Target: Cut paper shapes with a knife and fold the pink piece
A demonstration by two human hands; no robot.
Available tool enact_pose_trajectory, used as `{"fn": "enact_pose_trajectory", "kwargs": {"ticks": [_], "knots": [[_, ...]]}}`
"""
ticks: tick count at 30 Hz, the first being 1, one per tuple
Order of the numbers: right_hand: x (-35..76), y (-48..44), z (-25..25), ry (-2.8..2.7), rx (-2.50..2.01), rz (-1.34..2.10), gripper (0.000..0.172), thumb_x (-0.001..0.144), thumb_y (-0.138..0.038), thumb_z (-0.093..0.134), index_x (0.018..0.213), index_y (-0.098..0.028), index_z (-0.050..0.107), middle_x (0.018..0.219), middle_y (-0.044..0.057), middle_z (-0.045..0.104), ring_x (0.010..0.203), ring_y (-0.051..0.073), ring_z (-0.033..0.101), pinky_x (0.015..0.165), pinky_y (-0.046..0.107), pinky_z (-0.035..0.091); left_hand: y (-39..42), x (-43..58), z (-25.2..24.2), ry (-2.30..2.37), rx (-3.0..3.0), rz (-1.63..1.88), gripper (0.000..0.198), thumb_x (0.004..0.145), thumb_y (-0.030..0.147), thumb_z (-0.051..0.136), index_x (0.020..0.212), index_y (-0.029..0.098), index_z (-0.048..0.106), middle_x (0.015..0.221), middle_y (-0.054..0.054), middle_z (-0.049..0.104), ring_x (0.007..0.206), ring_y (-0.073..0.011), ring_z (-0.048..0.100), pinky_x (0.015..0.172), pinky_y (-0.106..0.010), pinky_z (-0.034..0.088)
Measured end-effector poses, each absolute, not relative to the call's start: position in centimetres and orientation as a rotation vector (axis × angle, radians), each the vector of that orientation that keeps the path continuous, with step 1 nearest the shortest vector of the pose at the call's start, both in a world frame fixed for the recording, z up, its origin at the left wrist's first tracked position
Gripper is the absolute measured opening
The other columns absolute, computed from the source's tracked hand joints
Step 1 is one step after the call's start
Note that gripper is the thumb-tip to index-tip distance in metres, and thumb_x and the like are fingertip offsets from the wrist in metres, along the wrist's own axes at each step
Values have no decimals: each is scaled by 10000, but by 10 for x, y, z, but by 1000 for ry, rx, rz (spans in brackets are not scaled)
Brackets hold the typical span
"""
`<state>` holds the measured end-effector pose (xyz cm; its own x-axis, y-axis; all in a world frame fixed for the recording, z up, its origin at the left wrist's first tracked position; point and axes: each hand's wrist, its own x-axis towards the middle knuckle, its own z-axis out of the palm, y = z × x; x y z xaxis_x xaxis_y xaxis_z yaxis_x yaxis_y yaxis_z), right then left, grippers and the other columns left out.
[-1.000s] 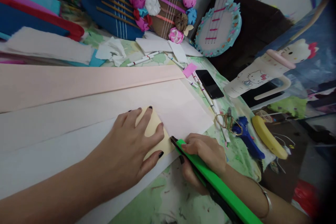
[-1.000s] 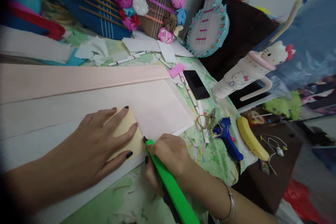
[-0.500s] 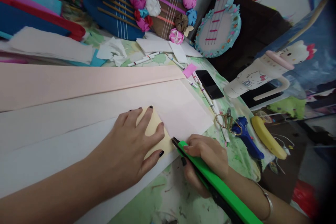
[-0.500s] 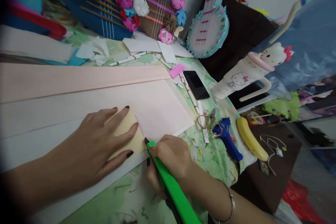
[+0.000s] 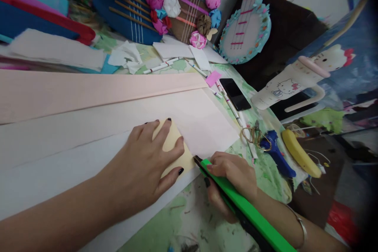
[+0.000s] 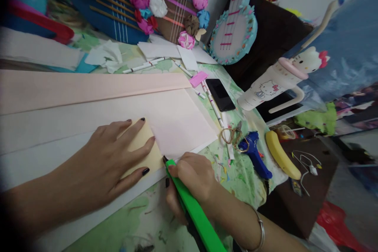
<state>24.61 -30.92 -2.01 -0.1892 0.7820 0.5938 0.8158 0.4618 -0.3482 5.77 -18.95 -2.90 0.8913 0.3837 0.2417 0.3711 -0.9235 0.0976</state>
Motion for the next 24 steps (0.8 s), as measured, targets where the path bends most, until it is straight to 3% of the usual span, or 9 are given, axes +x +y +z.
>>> {"fn": "enact_pose_trajectory", "kwargs": {"ticks": [19, 24], "knots": [[239, -316, -15, -1925, -1377, -15, 140, 808, -125, 550, 867, -220, 466, 566, -52, 400, 474, 118, 393, 480, 263, 368, -189, 58, -29, 600, 3024, 365, 413, 904, 413, 439, 1237, 222, 589, 1362, -210, 422, 1174, -451, 424, 870, -588, 403], [238, -319, -15, -1902, -1368, -24, 80, 860, -194, 540, 868, -227, 468, 553, -54, 373, 448, 117, 370, 458, 278, 349, -188, 57, -32, 598, 3021, 390, 408, 903, 408, 434, 1232, 220, 587, 1355, -202, 430, 1173, -441, 430, 872, -586, 405]]}}
